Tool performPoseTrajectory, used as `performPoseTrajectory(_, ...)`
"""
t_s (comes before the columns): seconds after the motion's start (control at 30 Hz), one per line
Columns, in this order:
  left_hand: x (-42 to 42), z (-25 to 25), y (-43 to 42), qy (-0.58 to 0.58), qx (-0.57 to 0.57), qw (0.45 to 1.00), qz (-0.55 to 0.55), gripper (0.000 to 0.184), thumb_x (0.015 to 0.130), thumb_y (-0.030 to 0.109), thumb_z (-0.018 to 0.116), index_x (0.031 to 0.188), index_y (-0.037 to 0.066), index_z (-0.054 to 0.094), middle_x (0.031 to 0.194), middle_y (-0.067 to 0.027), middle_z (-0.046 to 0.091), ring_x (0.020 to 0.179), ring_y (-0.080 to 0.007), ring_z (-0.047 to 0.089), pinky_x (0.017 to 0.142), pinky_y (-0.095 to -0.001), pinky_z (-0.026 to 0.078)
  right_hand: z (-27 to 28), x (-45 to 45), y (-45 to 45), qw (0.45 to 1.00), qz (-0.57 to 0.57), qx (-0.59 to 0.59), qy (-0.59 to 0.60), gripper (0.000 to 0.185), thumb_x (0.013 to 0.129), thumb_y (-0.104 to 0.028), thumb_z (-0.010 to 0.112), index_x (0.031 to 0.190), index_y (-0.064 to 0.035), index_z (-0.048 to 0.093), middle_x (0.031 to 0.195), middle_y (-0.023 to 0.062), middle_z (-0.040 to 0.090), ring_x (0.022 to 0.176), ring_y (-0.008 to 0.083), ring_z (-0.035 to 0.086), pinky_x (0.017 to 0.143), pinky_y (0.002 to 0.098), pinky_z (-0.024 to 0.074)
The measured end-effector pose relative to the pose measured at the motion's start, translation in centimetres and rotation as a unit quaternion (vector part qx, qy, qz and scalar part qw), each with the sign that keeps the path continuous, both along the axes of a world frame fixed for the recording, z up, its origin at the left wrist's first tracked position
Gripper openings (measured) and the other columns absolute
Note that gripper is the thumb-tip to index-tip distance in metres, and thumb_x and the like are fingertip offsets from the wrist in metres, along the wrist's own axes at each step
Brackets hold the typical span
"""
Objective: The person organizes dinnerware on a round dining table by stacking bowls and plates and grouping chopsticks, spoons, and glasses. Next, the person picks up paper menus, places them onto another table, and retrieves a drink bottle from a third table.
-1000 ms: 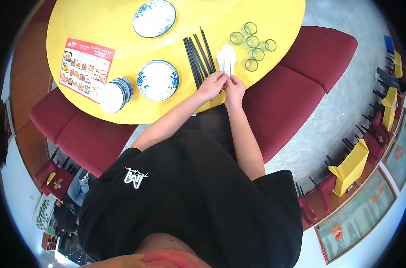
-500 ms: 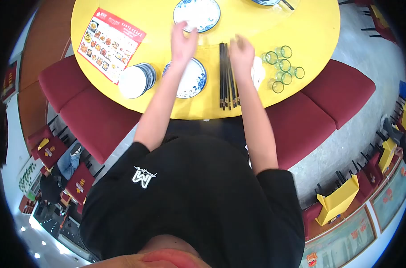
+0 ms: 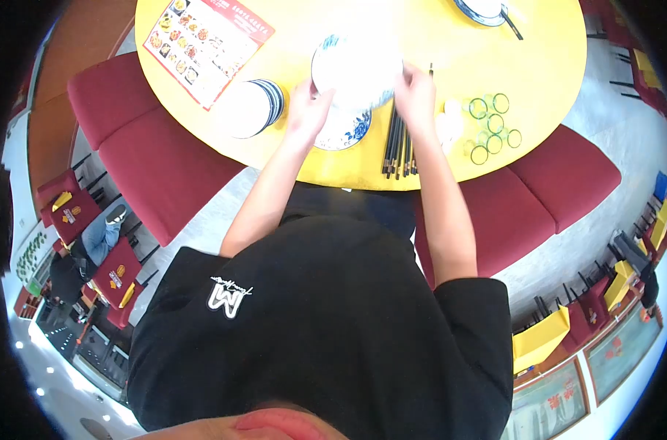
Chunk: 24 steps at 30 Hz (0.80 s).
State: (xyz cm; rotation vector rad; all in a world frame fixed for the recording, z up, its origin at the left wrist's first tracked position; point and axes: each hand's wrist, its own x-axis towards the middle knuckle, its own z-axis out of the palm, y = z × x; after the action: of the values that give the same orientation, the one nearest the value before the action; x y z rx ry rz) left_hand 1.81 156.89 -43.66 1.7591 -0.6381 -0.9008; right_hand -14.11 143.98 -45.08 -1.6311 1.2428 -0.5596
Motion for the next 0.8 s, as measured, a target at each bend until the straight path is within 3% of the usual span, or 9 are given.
performPoseTrajectory(0.03, -0.4, 1.6, 2.7, 0.074, -0.012, 0.997, 0.009, 0.042, 0.078, 0.012, 0.063, 0.116, -0.003, 0.060, 0.105, -0.0245, 0.064, 0.105, -0.0313, 0.057, 0.093, -0.0402, 0.045, 0.6, -0.4, 1.9, 1.000, 0.011, 0.010, 0.012, 0.025, 0.089, -0.007, 0.058, 0.110, 0.0018, 0.066, 0.084, 0.0141, 0.069, 0.073, 0.0184, 0.065, 0.069, 0.0316, 0.0501)
performPoseTrajectory(0.07, -0.6, 0.7, 5.5, 0.052, 0.024, 0.998, 0.001, 0.042, 0.078, 0.011, 0.064, 0.118, -0.002, 0.059, 0.104, -0.0227, 0.062, 0.104, -0.0298, 0.054, 0.094, -0.0390, 0.044, 0.9, -0.6, 3.5, 0.999, 0.019, 0.019, 0.023, 0.024, 0.088, -0.010, 0.059, 0.109, -0.0015, 0.067, 0.081, 0.0173, 0.067, 0.073, 0.0248, 0.066, 0.070, 0.0362, 0.0497)
performPoseTrajectory(0.13, -1.1, -1.3, 10.0, 0.032, 0.060, 0.998, -0.002, 0.043, 0.079, 0.010, 0.064, 0.120, -0.001, 0.059, 0.104, -0.0209, 0.060, 0.103, -0.0283, 0.052, 0.094, -0.0378, 0.043, 1.0, -0.5, 5.9, 0.994, 0.074, -0.025, 0.073, 0.026, 0.090, -0.005, 0.058, 0.115, 0.0014, 0.064, 0.086, 0.0138, 0.068, 0.077, 0.0154, 0.065, 0.071, 0.0295, 0.0495)
performPoseTrajectory(0.2, -1.2, -1.8, 12.1, 0.030, 0.151, 0.987, -0.046, 0.041, 0.080, 0.012, 0.066, 0.117, -0.002, 0.059, 0.104, -0.0189, 0.056, 0.101, -0.0277, 0.052, 0.091, -0.0375, 0.044, 0.7, 0.2, 7.1, 0.985, 0.110, -0.087, 0.103, 0.026, 0.087, -0.007, 0.061, 0.112, 0.0000, 0.065, 0.082, 0.0189, 0.063, 0.072, 0.0287, 0.063, 0.067, 0.0359, 0.0490)
performPoseTrajectory(0.37, -2.1, -3.4, 12.1, -0.017, 0.153, 0.987, -0.040, 0.041, 0.080, 0.012, 0.066, 0.117, -0.003, 0.057, 0.106, -0.0207, 0.056, 0.101, -0.0295, 0.050, 0.087, -0.0380, 0.045, 0.7, 1.4, 8.1, 0.976, 0.110, -0.114, 0.146, 0.022, 0.084, -0.003, 0.058, 0.104, 0.0002, 0.067, 0.085, 0.0216, 0.061, 0.080, 0.0385, 0.061, 0.071, 0.0445, 0.0493)
performPoseTrajectory(0.6, -2.1, -2.3, 11.3, -0.039, 0.118, 0.992, -0.036, 0.045, 0.081, 0.013, 0.065, 0.122, -0.002, 0.052, 0.106, -0.0221, 0.055, 0.099, -0.0310, 0.051, 0.084, -0.0394, 0.046, 0.2, 1.0, 7.0, 0.972, 0.107, -0.114, 0.175, 0.017, 0.084, -0.009, 0.063, 0.097, -0.0018, 0.071, 0.084, 0.0174, 0.060, 0.079, 0.0335, 0.062, 0.071, 0.0410, 0.0501)
performPoseTrajectory(0.63, -2.1, -2.1, 11.4, -0.037, 0.112, 0.992, -0.039, 0.045, 0.081, 0.013, 0.065, 0.122, -0.002, 0.052, 0.106, -0.0221, 0.055, 0.099, -0.0310, 0.051, 0.084, -0.0394, 0.046, 0.7, 1.2, 6.2, 0.968, 0.104, -0.136, 0.181, 0.017, 0.086, -0.014, 0.064, 0.094, -0.0012, 0.071, 0.086, 0.0171, 0.062, 0.080, 0.0336, 0.063, 0.074, 0.0399, 0.0508)
performPoseTrajectory(0.73, -2.3, -1.2, 12.5, 0.003, 0.144, 0.989, -0.027, 0.047, 0.083, 0.011, 0.064, 0.126, -0.002, 0.050, 0.110, -0.0205, 0.053, 0.094, -0.0277, 0.052, 0.082, -0.0364, 0.047, -2.1, 0.7, 0.6, 0.943, 0.021, -0.283, 0.174, 0.034, 0.089, -0.022, 0.061, 0.113, 0.0023, 0.063, 0.112, 0.0242, 0.061, 0.104, 0.0392, 0.058, 0.089, 0.0428, 0.0478)
performPoseTrajectory(0.8, -2.8, -0.5, 13.8, -0.005, 0.085, 0.995, 0.058, 0.047, 0.085, 0.008, 0.063, 0.128, 0.000, 0.049, 0.112, -0.0153, 0.050, 0.091, -0.0214, 0.052, 0.077, -0.0317, 0.047, -5.2, 0.5, -3.0, 0.933, 0.025, -0.279, 0.227, 0.041, 0.091, -0.026, 0.058, 0.121, 0.0017, 0.059, 0.121, 0.0276, 0.056, 0.111, 0.0411, 0.054, 0.094, 0.0439, 0.0457)
